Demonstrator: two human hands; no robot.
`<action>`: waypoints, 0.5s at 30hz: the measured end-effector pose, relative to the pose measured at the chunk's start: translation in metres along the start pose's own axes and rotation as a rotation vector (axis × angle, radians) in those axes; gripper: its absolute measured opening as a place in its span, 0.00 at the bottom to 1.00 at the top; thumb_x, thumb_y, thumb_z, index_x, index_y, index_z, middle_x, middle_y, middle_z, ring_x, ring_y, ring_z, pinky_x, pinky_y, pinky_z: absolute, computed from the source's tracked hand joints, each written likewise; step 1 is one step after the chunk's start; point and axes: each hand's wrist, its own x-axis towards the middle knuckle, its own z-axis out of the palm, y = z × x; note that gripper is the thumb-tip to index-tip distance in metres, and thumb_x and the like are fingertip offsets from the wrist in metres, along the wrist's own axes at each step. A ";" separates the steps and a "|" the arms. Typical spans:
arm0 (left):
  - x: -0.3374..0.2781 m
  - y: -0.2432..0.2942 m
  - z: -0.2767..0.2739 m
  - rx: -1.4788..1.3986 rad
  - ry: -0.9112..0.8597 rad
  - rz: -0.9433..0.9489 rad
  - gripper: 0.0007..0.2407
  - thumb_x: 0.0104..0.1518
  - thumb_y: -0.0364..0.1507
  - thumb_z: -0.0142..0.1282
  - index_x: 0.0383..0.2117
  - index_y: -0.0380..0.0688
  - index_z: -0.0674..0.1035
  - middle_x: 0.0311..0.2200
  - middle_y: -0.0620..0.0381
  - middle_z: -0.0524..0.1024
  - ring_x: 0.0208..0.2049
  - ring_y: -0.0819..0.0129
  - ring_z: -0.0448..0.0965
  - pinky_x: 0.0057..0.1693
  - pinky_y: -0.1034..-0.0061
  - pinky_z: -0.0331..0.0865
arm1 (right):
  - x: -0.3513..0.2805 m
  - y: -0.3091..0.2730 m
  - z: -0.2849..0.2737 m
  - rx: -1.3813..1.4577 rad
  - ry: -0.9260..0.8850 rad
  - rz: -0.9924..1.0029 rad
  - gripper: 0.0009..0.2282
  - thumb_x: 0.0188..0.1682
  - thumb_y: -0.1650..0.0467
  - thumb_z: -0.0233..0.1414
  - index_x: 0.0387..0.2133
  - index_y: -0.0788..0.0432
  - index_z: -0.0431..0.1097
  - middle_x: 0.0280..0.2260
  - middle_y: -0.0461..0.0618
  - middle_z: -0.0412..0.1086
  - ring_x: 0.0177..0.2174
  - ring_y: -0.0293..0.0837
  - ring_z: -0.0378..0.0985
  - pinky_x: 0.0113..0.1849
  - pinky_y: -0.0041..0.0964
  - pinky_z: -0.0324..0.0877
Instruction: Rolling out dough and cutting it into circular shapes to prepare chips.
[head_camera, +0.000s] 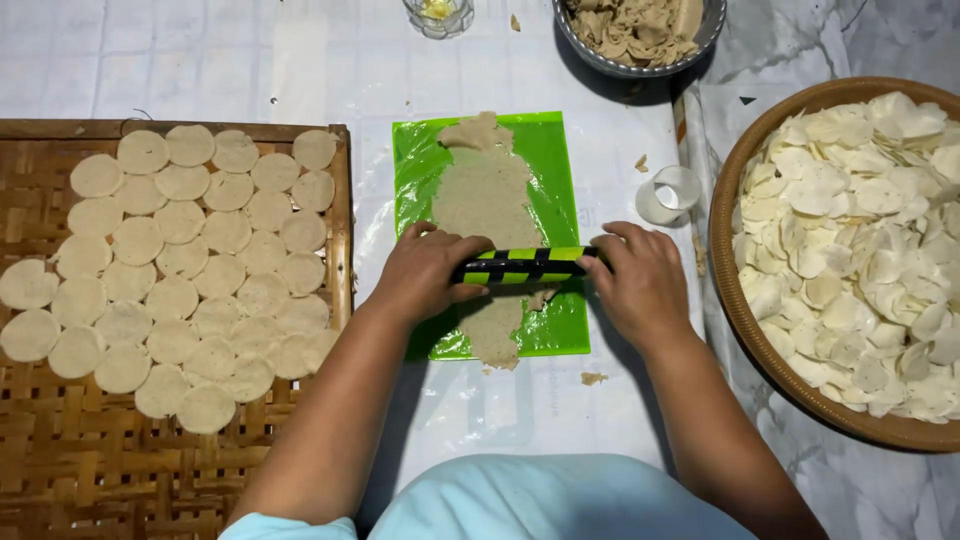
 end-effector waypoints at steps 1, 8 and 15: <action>0.001 -0.004 0.011 -0.002 0.003 -0.004 0.23 0.51 0.43 0.65 0.54 0.62 0.72 0.41 0.56 0.83 0.52 0.59 0.78 0.68 0.56 0.52 | 0.000 0.006 0.018 0.000 -0.002 -0.005 0.14 0.57 0.57 0.51 0.44 0.53 0.73 0.49 0.49 0.71 0.50 0.52 0.76 0.57 0.54 0.62; -0.011 0.007 0.039 0.169 0.130 -0.021 0.23 0.60 0.49 0.50 0.61 0.65 0.69 0.61 0.57 0.70 0.67 0.57 0.62 0.71 0.50 0.46 | -0.002 -0.026 0.027 -0.057 -0.310 0.201 0.25 0.64 0.60 0.28 0.67 0.61 0.56 0.64 0.65 0.57 0.65 0.58 0.56 0.64 0.64 0.39; 0.039 -0.009 0.049 0.186 0.121 -0.275 0.25 0.69 0.50 0.21 0.67 0.61 0.62 0.72 0.54 0.53 0.74 0.55 0.44 0.74 0.49 0.30 | 0.058 0.004 0.066 -0.085 -0.424 0.264 0.27 0.61 0.59 0.24 0.71 0.53 0.49 0.72 0.60 0.43 0.70 0.53 0.43 0.64 0.66 0.32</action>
